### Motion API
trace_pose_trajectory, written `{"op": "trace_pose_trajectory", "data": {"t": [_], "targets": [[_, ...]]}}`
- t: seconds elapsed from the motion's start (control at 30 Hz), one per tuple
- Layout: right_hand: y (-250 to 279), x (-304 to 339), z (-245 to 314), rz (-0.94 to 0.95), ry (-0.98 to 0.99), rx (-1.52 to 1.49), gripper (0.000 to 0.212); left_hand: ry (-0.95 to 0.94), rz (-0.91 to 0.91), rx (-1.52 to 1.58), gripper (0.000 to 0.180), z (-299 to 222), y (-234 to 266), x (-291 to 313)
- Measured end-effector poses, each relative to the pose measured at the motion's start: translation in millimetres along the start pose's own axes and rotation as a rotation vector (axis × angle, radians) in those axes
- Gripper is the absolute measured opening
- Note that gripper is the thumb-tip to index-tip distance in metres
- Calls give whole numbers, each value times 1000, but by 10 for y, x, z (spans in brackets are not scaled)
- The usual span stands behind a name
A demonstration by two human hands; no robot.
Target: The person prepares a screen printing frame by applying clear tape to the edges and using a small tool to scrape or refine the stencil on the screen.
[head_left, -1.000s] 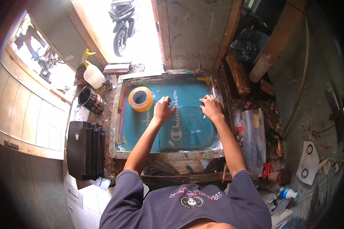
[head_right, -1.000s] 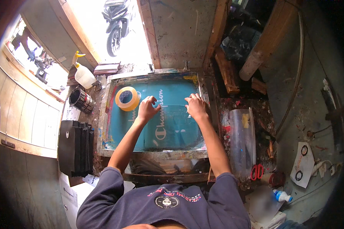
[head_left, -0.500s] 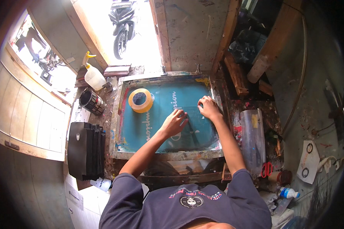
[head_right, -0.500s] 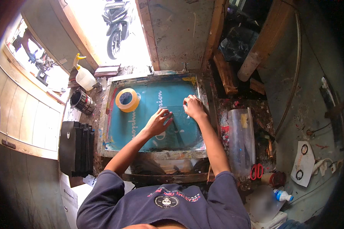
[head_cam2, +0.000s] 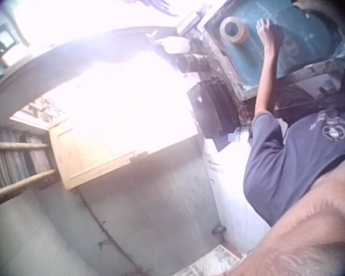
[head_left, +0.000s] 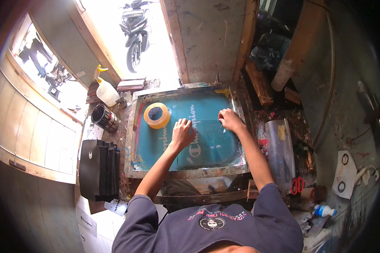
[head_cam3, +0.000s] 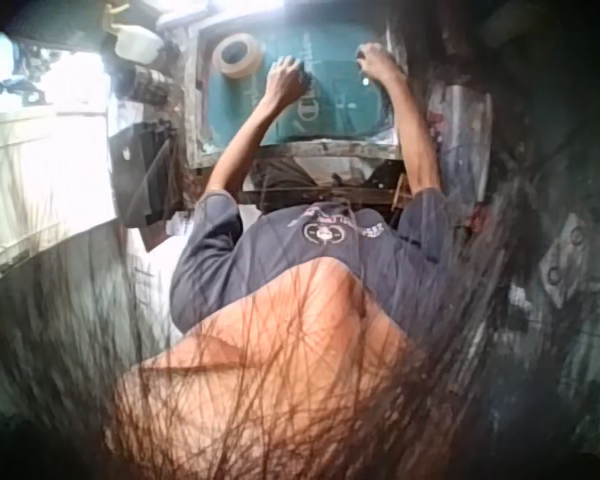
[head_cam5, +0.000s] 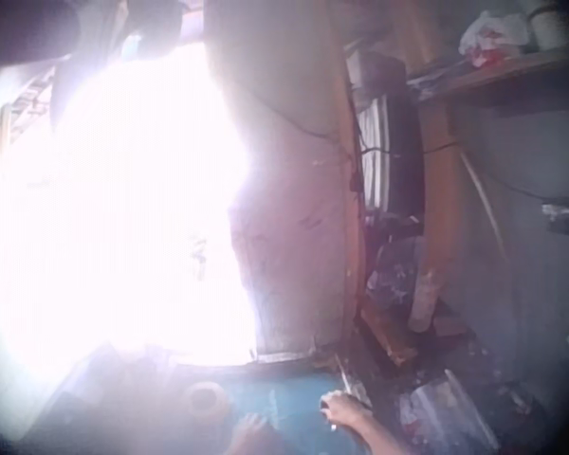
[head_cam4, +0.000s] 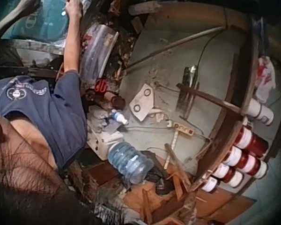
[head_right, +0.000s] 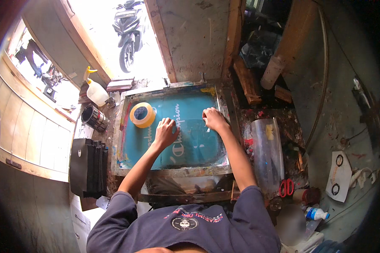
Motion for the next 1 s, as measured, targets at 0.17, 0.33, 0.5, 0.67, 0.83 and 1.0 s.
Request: {"op": "trace_pose_trajectory", "data": {"t": [0.17,0.33,0.5,0.67,0.83,1.0], "targets": [[58,222,190,-216,179,110,8,-47,-129,110,31,46,-94,-239],[95,385,284,-276,217,110,8,-42,21,185,15,86,-105,-281],[181,542,316,-307,201,58,8,-80,57,273,8,-8,59,-178],[258,601,427,-313,214,25,8,-129,-31,290,8,-51,193,-108],[269,667,415,-324,205,8,8,-157,-35,296,6,-89,217,-43],[287,730,457,-315,217,-7,9,-167,-60,305,6,-117,263,13]]}}
Point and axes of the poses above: each hand's wrist, its own x-axis away from the middle knuckle, its own y-axis out of the back of the hand, z = x × y, the point moved 2 cm from there along -x, towards the middle knuckle
